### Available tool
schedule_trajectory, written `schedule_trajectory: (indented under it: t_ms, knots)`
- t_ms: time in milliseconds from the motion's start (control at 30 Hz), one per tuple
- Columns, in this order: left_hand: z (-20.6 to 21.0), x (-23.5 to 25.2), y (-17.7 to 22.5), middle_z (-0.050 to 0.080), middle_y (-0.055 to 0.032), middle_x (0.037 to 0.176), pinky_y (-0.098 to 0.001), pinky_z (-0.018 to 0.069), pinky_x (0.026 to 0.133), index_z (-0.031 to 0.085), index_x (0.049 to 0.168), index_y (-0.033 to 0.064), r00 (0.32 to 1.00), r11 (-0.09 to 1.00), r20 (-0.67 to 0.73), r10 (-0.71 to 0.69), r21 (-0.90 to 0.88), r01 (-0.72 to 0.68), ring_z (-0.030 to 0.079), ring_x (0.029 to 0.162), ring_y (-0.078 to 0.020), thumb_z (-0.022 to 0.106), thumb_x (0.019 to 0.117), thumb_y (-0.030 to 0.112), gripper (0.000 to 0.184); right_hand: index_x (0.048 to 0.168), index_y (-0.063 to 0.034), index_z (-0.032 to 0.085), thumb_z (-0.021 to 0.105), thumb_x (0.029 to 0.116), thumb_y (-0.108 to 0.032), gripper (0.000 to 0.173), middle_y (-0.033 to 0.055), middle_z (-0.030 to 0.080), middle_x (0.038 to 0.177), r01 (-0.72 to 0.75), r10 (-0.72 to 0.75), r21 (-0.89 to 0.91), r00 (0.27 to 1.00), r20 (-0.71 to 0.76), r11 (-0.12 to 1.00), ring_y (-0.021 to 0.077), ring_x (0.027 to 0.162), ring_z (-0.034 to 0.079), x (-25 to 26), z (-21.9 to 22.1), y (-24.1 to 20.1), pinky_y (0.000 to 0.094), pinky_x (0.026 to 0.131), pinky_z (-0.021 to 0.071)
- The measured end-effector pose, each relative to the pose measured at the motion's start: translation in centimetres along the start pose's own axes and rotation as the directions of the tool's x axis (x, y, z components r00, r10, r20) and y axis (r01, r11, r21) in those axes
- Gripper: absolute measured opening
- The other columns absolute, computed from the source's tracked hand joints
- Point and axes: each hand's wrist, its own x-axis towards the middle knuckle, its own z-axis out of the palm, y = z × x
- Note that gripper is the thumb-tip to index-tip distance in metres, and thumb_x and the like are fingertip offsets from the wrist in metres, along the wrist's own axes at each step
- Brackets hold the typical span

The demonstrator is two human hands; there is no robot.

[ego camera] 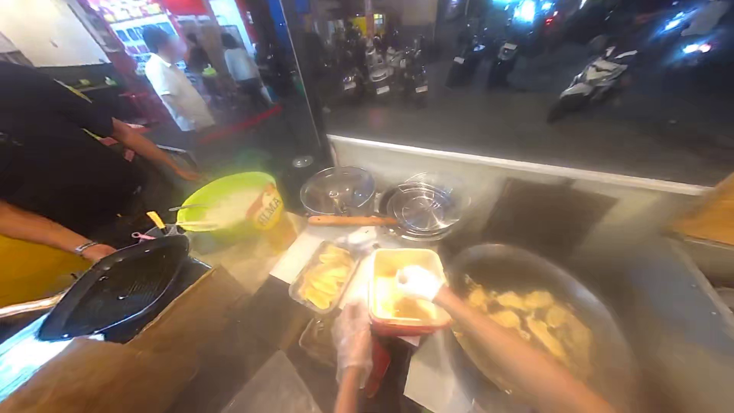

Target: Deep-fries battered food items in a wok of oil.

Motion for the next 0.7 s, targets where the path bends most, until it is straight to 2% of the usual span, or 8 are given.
schedule_trajectory:
  t_ms: [67,133,200,367,467,600,667,700]
  knots:
    - [1.6,2.3,1.4,0.074,-0.0024,0.115,-0.0487,0.0535,0.101,0.071,0.126,0.0196,0.999,0.991,0.025,0.036,0.127,-0.039,0.069,0.111,-0.0186,0.063,0.0989,0.039,0.034,0.119,-0.0024,0.069,0.07,0.0928,-0.032,0.04,0.0239,0.068,0.121,0.038,-0.008,-0.19,0.988,0.156,0.981,0.0419,0.116,0.065,3.3,2.3,0.4,0.0656,0.095,0.0508]
    - [3.3,4.4,2.2,0.074,-0.0015,0.118,-0.0467,0.053,0.102,0.068,0.13,0.0187,0.998,0.984,0.046,0.048,0.167,-0.055,0.068,0.113,-0.0172,0.066,0.0964,0.039,0.039,0.126,0.0009,0.065,0.072,0.0919,-0.022,0.042,0.0282,0.063,0.13,0.024,0.034,-0.237,0.97,0.239,0.971,0.047,0.123,0.059,4.0,3.5,-0.4,0.0687,0.098,0.0468]
    - [4.3,5.5,2.3,0.072,-0.005,0.121,-0.0489,0.0508,0.104,0.064,0.135,0.016,0.997,0.982,0.074,0.039,0.182,-0.052,0.067,0.116,-0.0215,0.067,0.0959,0.038,0.045,0.129,0.002,0.064,0.068,0.0932,-0.012,0.038,0.0286,0.062,0.133,0.013,0.059,-0.24,0.956,0.288,0.971,0.0471,0.126,0.058,4.4,4.1,-0.8,0.0677,0.101,0.0462]
    - [4.9,5.7,2.1,0.073,-0.0056,0.12,-0.049,0.0511,0.103,0.063,0.135,0.0149,0.997,0.99,0.077,0.011,0.141,-0.022,0.067,0.115,-0.0222,0.067,0.0966,0.031,0.042,0.127,0.0058,0.063,0.068,0.0931,-0.008,0.037,0.031,0.062,0.129,0.054,0.08,-0.327,0.92,0.384,0.943,0.0489,0.123,0.059,5.1,3.4,-0.1,0.0685,0.098,0.0467]
    - [5.0,5.8,1.8,0.072,-0.0066,0.12,-0.0501,0.0516,0.102,0.063,0.135,0.0137,0.997,0.992,0.081,0.017,0.124,-0.027,0.067,0.114,-0.0228,0.068,0.0957,0.029,0.043,0.124,0.0058,0.063,0.067,0.0925,-0.008,0.034,0.0309,0.063,0.125,0.067,0.072,-0.326,0.915,0.397,0.943,0.0495,0.119,0.059,5.2,3.8,1.0,0.0685,0.095,0.0471]
    - [4.9,5.9,1.5,0.072,-0.0075,0.121,-0.0511,0.0523,0.101,0.062,0.137,0.0142,0.995,0.987,0.097,0.021,0.156,-0.037,0.067,0.114,-0.0234,0.069,0.095,0.028,0.045,0.135,0.0061,0.058,0.064,0.0974,-0.007,0.04,0.0331,0.058,0.135,-0.048,0.137,-0.226,0.908,0.397,0.973,0.0505,0.128,0.055,3.0,0.5,-1.1,0.0684,0.102,0.0429]
    - [5.0,6.3,1.1,0.071,-0.0067,0.122,-0.0511,0.0515,0.102,0.06,0.14,0.0152,0.992,0.985,0.118,0.041,0.163,-0.061,0.067,0.116,-0.0229,0.069,0.0947,0.029,0.048,0.128,0.0058,0.062,0.062,0.0994,-0.013,0.034,0.0327,0.062,0.128,-0.008,0.083,-0.199,0.925,0.372,0.98,0.0498,0.122,0.059,3.4,-0.5,-0.1,0.0673,0.099,0.0464]
    - [5.1,6.4,0.9,0.071,-0.0073,0.123,-0.0516,0.0511,0.103,0.059,0.14,0.0145,0.99,0.985,0.134,0.053,0.157,-0.074,0.066,0.117,-0.0237,0.069,0.0943,0.029,0.049,0.12,0.0046,0.067,0.061,0.0989,-0.017,0.031,0.0303,0.067,0.117,0.052,0.01,-0.192,0.951,0.309,0.98,0.0474,0.112,0.064,4.0,-0.3,1.3,0.0654,0.092,0.0516]
